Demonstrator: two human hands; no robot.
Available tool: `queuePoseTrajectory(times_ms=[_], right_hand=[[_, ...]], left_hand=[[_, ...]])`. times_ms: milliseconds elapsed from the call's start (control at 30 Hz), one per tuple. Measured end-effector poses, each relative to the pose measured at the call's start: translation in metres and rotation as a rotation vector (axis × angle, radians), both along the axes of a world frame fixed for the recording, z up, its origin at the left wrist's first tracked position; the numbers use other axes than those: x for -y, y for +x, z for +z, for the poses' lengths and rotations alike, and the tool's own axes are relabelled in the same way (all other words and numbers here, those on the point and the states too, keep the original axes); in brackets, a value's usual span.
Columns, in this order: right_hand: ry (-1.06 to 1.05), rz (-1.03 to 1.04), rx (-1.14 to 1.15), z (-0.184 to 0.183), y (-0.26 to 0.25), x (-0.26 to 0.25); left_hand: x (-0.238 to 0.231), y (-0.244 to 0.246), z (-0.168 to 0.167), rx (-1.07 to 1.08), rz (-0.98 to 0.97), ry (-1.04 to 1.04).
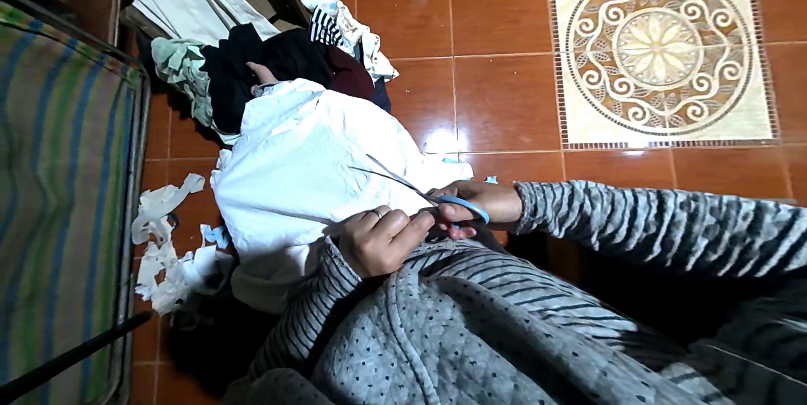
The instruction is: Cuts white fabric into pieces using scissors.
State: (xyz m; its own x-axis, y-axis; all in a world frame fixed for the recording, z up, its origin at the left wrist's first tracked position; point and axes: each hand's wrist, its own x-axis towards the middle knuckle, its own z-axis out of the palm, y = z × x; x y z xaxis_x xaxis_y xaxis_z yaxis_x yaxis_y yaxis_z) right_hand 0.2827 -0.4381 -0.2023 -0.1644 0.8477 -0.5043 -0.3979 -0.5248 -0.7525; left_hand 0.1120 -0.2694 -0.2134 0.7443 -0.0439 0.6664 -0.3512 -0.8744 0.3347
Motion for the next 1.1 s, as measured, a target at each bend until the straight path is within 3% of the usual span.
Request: queuePoseTrajectory(times_ms=[1100], right_hand=[[-0.044,0.016,0.049,0.000,0.002,-0.013]], left_hand=[[0.002,0.000,0.000,-0.001,-0.033,0.012]])
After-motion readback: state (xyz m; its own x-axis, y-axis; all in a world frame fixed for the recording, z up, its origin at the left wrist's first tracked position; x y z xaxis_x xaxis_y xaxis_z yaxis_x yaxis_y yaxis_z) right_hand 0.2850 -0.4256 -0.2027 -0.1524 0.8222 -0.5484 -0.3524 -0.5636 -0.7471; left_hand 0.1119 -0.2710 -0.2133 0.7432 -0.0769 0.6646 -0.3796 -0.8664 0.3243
